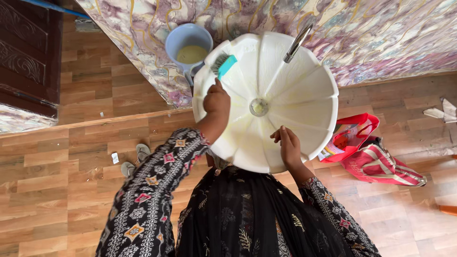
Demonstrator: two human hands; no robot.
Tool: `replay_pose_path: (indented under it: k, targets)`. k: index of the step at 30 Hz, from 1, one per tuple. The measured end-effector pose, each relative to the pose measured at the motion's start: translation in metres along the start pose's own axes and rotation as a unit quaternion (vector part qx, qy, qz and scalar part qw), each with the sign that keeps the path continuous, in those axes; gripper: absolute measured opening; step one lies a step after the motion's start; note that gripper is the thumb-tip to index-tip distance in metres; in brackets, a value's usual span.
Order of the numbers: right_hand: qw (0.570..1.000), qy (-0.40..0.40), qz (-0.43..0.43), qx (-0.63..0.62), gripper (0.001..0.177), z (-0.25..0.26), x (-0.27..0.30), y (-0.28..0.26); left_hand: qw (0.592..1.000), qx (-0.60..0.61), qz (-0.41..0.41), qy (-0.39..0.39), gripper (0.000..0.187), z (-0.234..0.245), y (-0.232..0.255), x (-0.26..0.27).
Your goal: The person scrubs the interior of a white, flower-shaped basin sink using a teal scrub brush. They repeatedly dip the brush into a blue bucket containing a yellowish liquid and scrub the basin's surface and drain area. The person occasionally uses their hand to wipe the basin while scrubbing.
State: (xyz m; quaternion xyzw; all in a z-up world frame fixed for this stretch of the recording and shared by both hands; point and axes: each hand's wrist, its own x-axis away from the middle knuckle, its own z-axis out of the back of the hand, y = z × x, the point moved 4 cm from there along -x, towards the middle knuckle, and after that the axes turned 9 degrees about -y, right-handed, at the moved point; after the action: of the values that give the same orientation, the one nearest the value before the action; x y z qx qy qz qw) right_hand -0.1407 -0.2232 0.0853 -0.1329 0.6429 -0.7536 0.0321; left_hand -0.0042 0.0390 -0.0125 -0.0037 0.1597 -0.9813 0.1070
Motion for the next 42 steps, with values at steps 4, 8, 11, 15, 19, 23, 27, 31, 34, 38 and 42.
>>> replay_pose_path:
  k: [4, 8, 11, 15, 19, 23, 27, 31, 34, 38, 42]
  targets:
    - [0.999, -0.009, 0.049, -0.014, 0.045, -0.004, 0.008, 0.0, 0.954, 0.148, -0.261, 0.004, 0.045, -0.027, 0.046, 0.063]
    - [1.0, -0.018, 0.009, 0.016, 0.045, -0.007, 0.01, 0.002, 0.982, 0.102, -0.131, 0.094, 0.032, -0.002, 0.018, 0.016]
    - [0.999, -0.031, 0.015, 0.01, 0.046, -0.006, 0.004, 0.006, 0.985, -0.036, -0.039, 0.164, 0.049, 0.03, -0.03, -0.02]
    - [0.997, -0.069, 0.009, -0.017, 0.047, -0.004, 0.002, 0.013, 0.991, 0.101, -0.088, 0.003, 0.052, 0.022, -0.001, 0.02]
    - [0.992, -0.124, 0.015, -0.025, 0.046, -0.007, 0.002, 0.012, 0.97, 0.127, -0.195, -0.07, 0.051, 0.004, 0.049, 0.081]
    - [0.984, -0.171, 0.02, -0.046, 0.05, -0.004, -0.002, 0.011, 0.992, 0.124, 0.009, 0.027, 0.041, 0.017, -0.002, 0.032]
    - [0.975, -0.207, 0.028, -0.078, 0.05, -0.008, -0.005, 0.006, 0.994, 0.103, 0.019, 0.015, 0.035, 0.039, -0.031, 0.032]
    - [0.965, -0.247, 0.054, -0.066, 0.049, -0.006, -0.003, 0.002, 0.966, 0.196, -0.149, -0.083, 0.034, 0.039, 0.023, 0.133]
    - [0.96, -0.26, 0.07, -0.079, 0.048, -0.008, -0.002, -0.001, 0.984, 0.158, -0.043, -0.066, 0.039, 0.046, -0.005, 0.124]
    - [0.952, -0.292, 0.071, -0.059, 0.046, -0.01, 0.001, 0.0, 0.97, 0.131, 0.203, -0.033, 0.035, 0.014, -0.041, 0.082]
    - [0.953, -0.288, 0.074, -0.062, 0.045, -0.009, 0.001, 0.001, 0.974, 0.102, 0.19, -0.067, 0.044, -0.017, 0.017, 0.077]
